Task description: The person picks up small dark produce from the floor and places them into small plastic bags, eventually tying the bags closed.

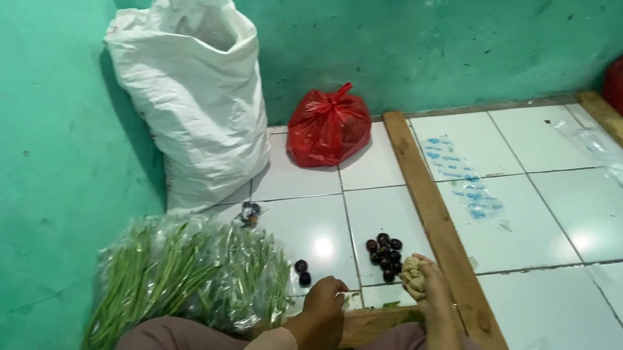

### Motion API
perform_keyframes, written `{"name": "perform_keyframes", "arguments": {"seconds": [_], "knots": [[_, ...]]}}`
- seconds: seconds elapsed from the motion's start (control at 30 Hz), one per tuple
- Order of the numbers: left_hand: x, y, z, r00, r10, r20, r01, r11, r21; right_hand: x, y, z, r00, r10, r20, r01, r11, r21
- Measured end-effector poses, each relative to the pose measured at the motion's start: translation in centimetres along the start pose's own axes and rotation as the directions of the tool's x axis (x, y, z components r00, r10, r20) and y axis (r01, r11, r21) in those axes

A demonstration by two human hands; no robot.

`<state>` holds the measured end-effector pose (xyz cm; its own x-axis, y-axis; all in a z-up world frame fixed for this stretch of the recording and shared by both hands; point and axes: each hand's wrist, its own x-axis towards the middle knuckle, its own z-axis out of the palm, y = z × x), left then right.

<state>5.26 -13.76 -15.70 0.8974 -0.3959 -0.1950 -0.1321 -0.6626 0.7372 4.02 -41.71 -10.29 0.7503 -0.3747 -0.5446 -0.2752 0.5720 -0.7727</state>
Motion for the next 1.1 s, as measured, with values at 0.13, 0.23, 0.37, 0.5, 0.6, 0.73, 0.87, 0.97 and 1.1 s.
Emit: {"name": "perform_keyframes", "arguments": {"seconds": [0.13, 0.23, 0.37, 0.5, 0.6, 0.73, 0.87, 0.97, 1.1], "knots": [[2.2, 0.9, 3.5, 0.987, 0.139, -0.075, -0.138, 0.99, 0.02, 1.5, 1.2, -0.3, 0.999, 0.043, -0.005, -0.043, 0.994, 0.098], [3.2, 4.0, 4.1, 0.979, 0.191, -0.075, -0.192, 0.981, -0.007, 2.1, 1.8, 0.2, 0.996, 0.06, -0.064, -0.05, 0.987, 0.151], [4.6, 6.7, 5.6, 0.949, 0.316, -0.004, -0.315, 0.947, 0.061, 0.7, 1.2, 1.2, 0.993, 0.09, -0.071, -0.082, 0.99, 0.116], [6.2, 8.2, 6.5, 0.89, 0.444, 0.103, -0.455, 0.857, 0.243, -0.3, 0.8, 2.0, 0.993, 0.088, -0.073, -0.076, 0.986, 0.148], [8.4, 6.9, 8.4, 0.912, 0.345, 0.221, -0.406, 0.835, 0.371, 2.1, 2.9, 1.1, 0.997, 0.053, -0.061, -0.042, 0.983, 0.179], [7.3, 6.2, 7.8, 0.869, 0.428, 0.247, -0.494, 0.773, 0.399, -0.5, 0.7, 2.2, 0.995, 0.082, -0.049, -0.072, 0.982, 0.177], [7.8, 2.9, 9.6, 0.788, 0.568, 0.239, -0.607, 0.648, 0.46, -0.1, 1.1, 2.1, 0.996, 0.079, -0.052, -0.07, 0.986, 0.152], [5.9, 3.9, 7.9, 0.839, 0.509, 0.194, -0.542, 0.747, 0.384, -0.1, 1.2, 2.1, 0.995, 0.079, -0.056, -0.071, 0.988, 0.138], [4.5, 3.7, 6.6, 0.968, 0.251, 0.033, -0.253, 0.955, 0.158, -0.6, 0.9, 2.3, 0.995, 0.08, -0.056, -0.075, 0.993, 0.096]]}}
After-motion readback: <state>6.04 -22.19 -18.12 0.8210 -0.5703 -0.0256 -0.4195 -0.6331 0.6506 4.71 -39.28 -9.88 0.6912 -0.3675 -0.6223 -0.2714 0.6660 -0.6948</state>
